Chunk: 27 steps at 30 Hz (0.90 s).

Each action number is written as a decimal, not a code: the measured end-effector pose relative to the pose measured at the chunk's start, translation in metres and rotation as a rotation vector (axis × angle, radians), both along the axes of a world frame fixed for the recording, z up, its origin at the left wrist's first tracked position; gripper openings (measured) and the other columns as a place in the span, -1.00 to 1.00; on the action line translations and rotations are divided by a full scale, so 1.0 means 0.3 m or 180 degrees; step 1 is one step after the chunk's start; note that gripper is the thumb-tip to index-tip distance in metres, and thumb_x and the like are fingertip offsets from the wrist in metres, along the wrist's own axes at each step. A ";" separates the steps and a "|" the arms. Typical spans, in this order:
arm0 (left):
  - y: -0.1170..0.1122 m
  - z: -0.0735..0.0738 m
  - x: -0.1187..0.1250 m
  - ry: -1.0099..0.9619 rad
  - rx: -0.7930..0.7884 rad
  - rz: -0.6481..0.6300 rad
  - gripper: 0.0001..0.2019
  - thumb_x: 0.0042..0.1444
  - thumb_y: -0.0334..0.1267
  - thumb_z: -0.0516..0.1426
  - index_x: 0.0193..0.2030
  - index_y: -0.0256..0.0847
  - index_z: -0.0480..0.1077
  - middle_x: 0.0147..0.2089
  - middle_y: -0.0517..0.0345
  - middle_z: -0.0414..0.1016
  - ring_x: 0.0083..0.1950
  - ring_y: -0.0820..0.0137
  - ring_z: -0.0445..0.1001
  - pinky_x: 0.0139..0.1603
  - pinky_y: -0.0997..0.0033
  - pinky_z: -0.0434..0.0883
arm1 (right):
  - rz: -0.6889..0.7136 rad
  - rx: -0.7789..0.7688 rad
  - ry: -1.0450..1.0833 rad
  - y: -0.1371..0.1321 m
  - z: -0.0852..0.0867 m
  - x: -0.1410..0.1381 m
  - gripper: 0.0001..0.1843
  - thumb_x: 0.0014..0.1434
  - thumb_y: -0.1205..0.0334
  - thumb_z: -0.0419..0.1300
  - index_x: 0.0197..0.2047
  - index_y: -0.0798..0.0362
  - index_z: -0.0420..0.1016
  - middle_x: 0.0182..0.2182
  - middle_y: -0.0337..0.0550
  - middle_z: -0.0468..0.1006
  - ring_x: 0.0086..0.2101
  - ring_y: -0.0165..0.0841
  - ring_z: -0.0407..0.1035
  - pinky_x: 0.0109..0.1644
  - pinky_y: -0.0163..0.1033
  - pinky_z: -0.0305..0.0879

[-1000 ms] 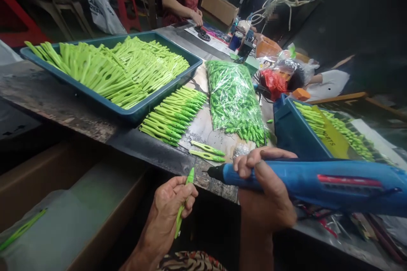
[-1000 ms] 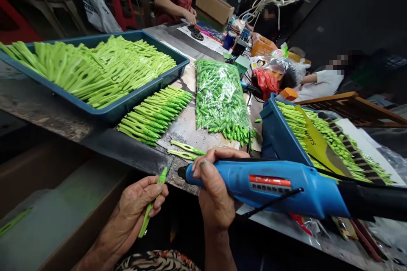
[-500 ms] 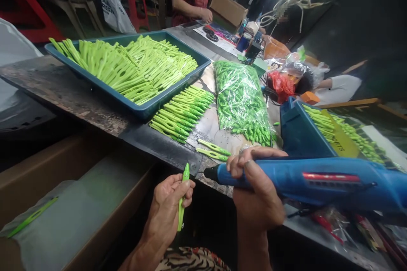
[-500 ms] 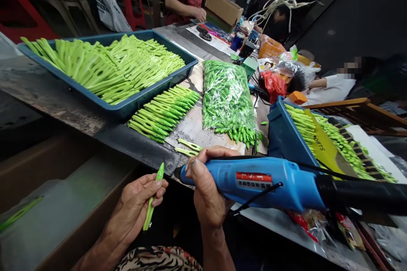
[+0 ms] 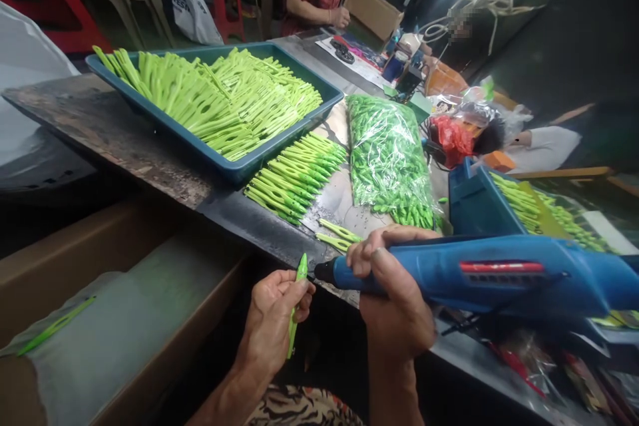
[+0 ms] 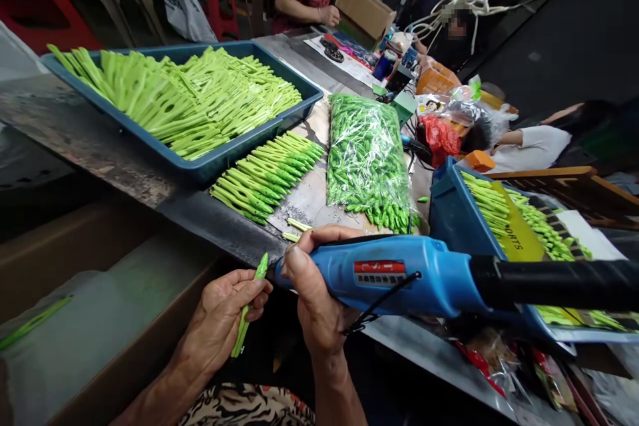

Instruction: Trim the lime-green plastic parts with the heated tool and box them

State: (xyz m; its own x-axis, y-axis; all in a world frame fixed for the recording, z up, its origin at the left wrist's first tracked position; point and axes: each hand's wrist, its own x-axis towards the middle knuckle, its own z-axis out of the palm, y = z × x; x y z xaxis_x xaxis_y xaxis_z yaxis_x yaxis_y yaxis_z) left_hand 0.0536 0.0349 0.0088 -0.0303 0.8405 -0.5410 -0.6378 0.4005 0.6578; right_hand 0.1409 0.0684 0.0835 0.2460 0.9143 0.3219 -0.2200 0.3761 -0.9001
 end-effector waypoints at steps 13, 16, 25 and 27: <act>0.000 -0.010 0.014 0.0252 0.0049 0.0017 -0.75 -0.15 -0.19 0.26 -0.49 -0.29 0.29 -0.57 0.17 0.42 -0.57 0.55 0.25 -0.59 0.59 0.13 | 0.0069 -0.0109 -0.0175 0.001 -0.013 0.008 -0.79 0.00 0.29 0.27 -0.28 0.06 0.33 -0.50 -0.31 0.38 -0.59 -0.47 0.28 -0.46 -0.28 0.27; 0.004 0.000 0.012 0.0245 0.0032 0.0015 -0.75 -0.15 -0.21 0.25 -0.51 -0.28 0.26 -0.58 0.18 0.41 -0.58 0.55 0.25 -0.60 0.59 0.13 | 0.0015 -0.0172 -0.0195 0.003 -0.018 0.011 -0.77 -0.01 0.27 0.28 -0.28 0.07 0.33 -0.49 -0.30 0.39 -0.60 -0.47 0.29 -0.46 -0.27 0.28; 0.011 -0.003 0.006 0.0222 0.0011 -0.0002 -0.74 -0.19 -0.21 0.27 -0.53 -0.28 0.27 -0.58 0.15 0.43 -0.60 0.55 0.26 -0.62 0.59 0.09 | 0.0104 -0.0023 -0.0312 0.016 0.012 -0.018 -0.82 -0.01 0.29 0.23 -0.32 0.03 0.30 -0.55 -0.37 0.35 -0.65 -0.50 0.21 -0.53 -0.31 0.22; 0.013 -0.001 0.005 0.0234 -0.0037 -0.0017 -0.73 -0.20 -0.19 0.28 -0.54 -0.29 0.27 -0.59 0.15 0.42 -0.60 0.55 0.26 -0.63 0.60 0.09 | 0.0157 0.0021 -0.0360 0.020 0.013 -0.025 -0.83 0.00 0.30 0.22 -0.34 0.02 0.28 -0.57 -0.39 0.32 -0.66 -0.51 0.19 -0.53 -0.31 0.21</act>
